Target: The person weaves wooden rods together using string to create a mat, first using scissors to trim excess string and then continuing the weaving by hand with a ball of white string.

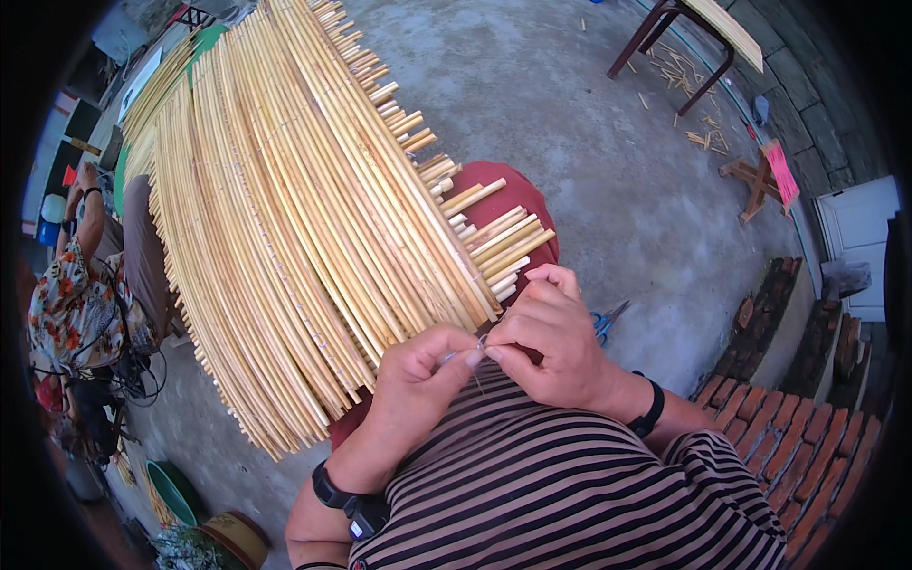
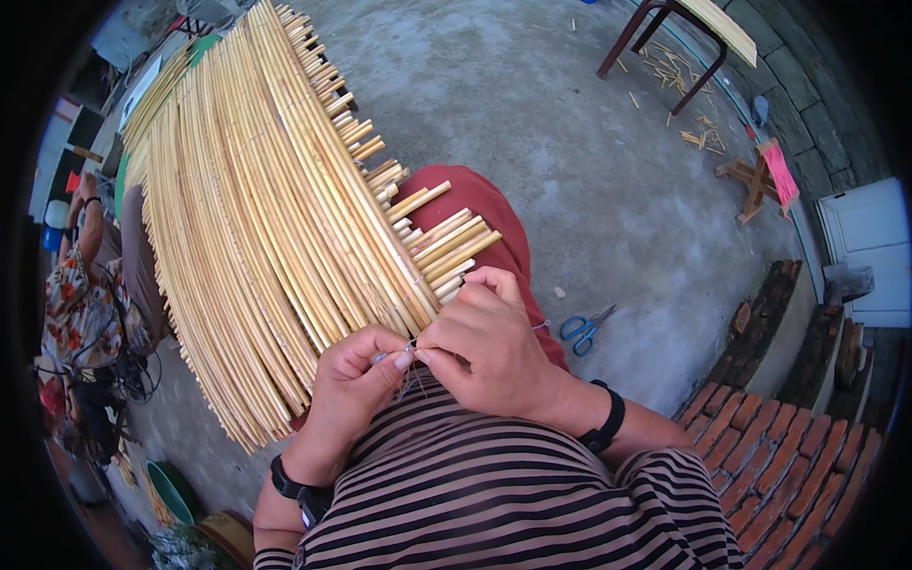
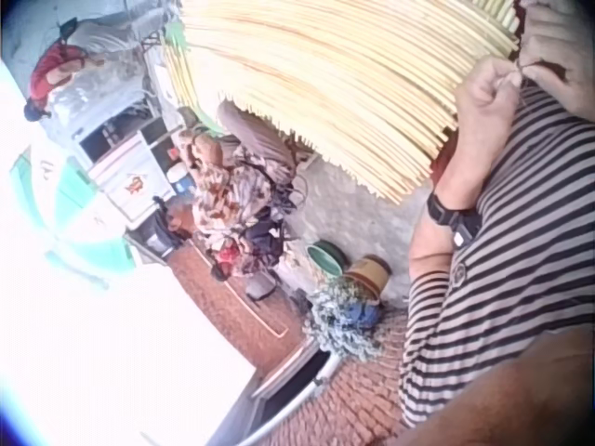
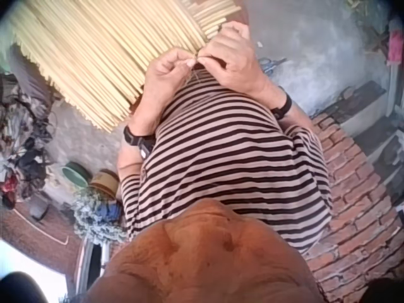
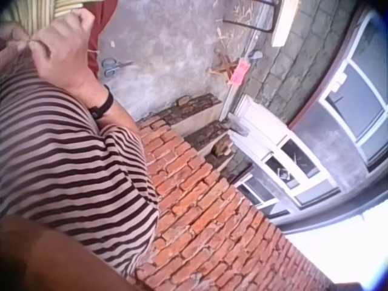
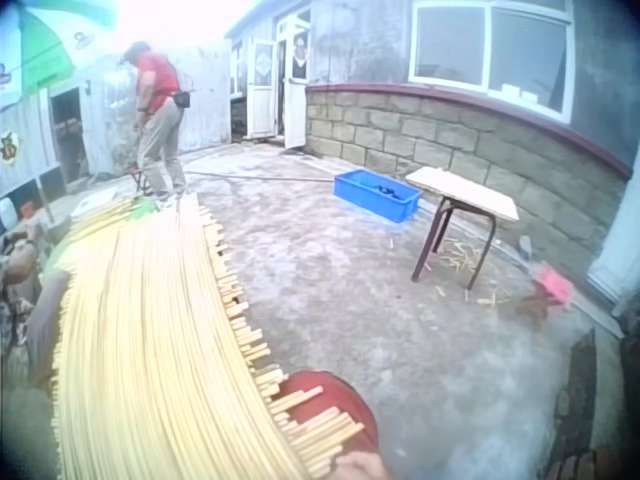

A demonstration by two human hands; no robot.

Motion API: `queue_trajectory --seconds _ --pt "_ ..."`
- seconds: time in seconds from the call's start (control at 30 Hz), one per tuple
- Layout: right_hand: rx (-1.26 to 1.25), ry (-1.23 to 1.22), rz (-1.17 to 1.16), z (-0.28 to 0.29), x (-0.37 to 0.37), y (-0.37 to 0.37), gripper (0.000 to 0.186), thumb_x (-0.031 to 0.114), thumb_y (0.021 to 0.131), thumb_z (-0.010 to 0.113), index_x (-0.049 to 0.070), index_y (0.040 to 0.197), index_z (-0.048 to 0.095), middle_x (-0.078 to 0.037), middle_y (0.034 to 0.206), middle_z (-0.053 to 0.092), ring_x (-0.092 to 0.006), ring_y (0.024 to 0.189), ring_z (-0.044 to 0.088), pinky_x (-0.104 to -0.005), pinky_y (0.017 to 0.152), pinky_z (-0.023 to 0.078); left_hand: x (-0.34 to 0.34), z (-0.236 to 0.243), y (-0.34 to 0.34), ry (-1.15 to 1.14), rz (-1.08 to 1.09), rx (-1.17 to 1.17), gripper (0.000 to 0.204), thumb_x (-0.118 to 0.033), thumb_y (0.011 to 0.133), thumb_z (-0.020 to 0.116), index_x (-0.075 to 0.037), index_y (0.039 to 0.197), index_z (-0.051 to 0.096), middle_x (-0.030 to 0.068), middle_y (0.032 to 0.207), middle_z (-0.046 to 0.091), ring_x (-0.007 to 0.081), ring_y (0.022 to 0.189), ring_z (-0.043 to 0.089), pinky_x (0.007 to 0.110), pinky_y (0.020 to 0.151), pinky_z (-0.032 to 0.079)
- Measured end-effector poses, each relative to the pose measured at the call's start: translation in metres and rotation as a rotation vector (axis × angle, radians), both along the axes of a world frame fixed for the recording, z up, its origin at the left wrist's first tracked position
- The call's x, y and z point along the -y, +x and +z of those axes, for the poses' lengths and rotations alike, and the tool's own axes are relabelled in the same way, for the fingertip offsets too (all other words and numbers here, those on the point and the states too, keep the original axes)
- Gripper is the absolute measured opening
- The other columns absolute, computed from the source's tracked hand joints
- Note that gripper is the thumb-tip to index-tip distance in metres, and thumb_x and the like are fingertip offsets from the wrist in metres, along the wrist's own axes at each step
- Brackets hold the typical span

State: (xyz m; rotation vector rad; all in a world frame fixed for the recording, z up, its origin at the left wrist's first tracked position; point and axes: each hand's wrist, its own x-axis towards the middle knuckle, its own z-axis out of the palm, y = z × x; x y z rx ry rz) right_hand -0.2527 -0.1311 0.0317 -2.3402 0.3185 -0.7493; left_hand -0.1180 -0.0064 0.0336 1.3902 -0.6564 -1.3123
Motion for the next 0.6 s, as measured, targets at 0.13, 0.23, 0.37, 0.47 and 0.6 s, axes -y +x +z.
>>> queue_trajectory --seconds 0.13,0.23,0.37,0.47,0.6 --pt "0.019 -0.005 -0.02 -0.01 -0.004 -0.003 0.006 0.007 0.072 0.065 0.009 0.075 0.06 -0.004 0.063 0.053 -0.0225 0.062 0.052 -0.0364 0.071 0.041 -0.003 0.006 0.002 0.105 0.002 -0.052 0.005 -0.006 0.09 0.056 -0.002 0.087 0.059 -0.005 0.077 0.053 0.0016 0.073 0.046 0.017 0.066 0.039" --pt "-0.045 0.026 -0.044 -0.009 -0.008 -0.004 0.007 0.007 0.073 0.064 0.008 0.078 0.06 -0.006 0.061 0.055 -0.0241 0.057 0.053 -0.0348 0.06 0.043 -0.004 0.003 0.0 0.076 0.016 -0.067 0.005 -0.005 0.09 0.056 -0.002 0.086 0.058 -0.0055 0.075 0.052 0.0019 0.072 0.046 0.017 0.065 0.039" --pt "-0.026 0.055 -0.029 -0.011 -0.013 -0.003 0.006 0.009 0.076 0.062 0.008 0.079 0.057 -0.008 0.056 0.054 -0.0266 0.051 0.056 -0.0364 0.05 0.043 -0.004 -0.008 -0.003 -0.04 -0.009 0.132 0.006 -0.009 0.089 0.057 -0.005 0.085 0.058 -0.0063 0.063 0.048 0.0003 0.055 0.039 0.015 0.049 0.03" --pt "-0.054 0.066 -0.048 -0.009 -0.015 -0.005 0.006 0.009 0.079 0.06 0.007 0.081 0.054 -0.01 0.055 0.054 -0.0283 0.049 0.056 -0.0382 0.047 0.043 -0.003 -0.008 -0.003 -0.066 -0.027 0.203 0.006 -0.008 0.089 0.058 -0.004 0.085 0.058 -0.0055 0.065 0.049 0.0009 0.059 0.041 0.016 0.053 0.033" --pt "-0.15 0.05 -0.231 -0.012 -0.005 -0.005 0.006 0.008 0.081 0.058 0.007 0.086 0.053 -0.011 0.056 0.055 -0.0291 0.052 0.058 -0.0393 0.048 0.044 -0.005 -0.002 -0.013 -0.22 -0.218 0.302 0.007 -0.008 0.089 0.058 -0.003 0.085 0.057 -0.0054 0.066 0.048 0.001 0.059 0.04 0.016 0.052 0.032"
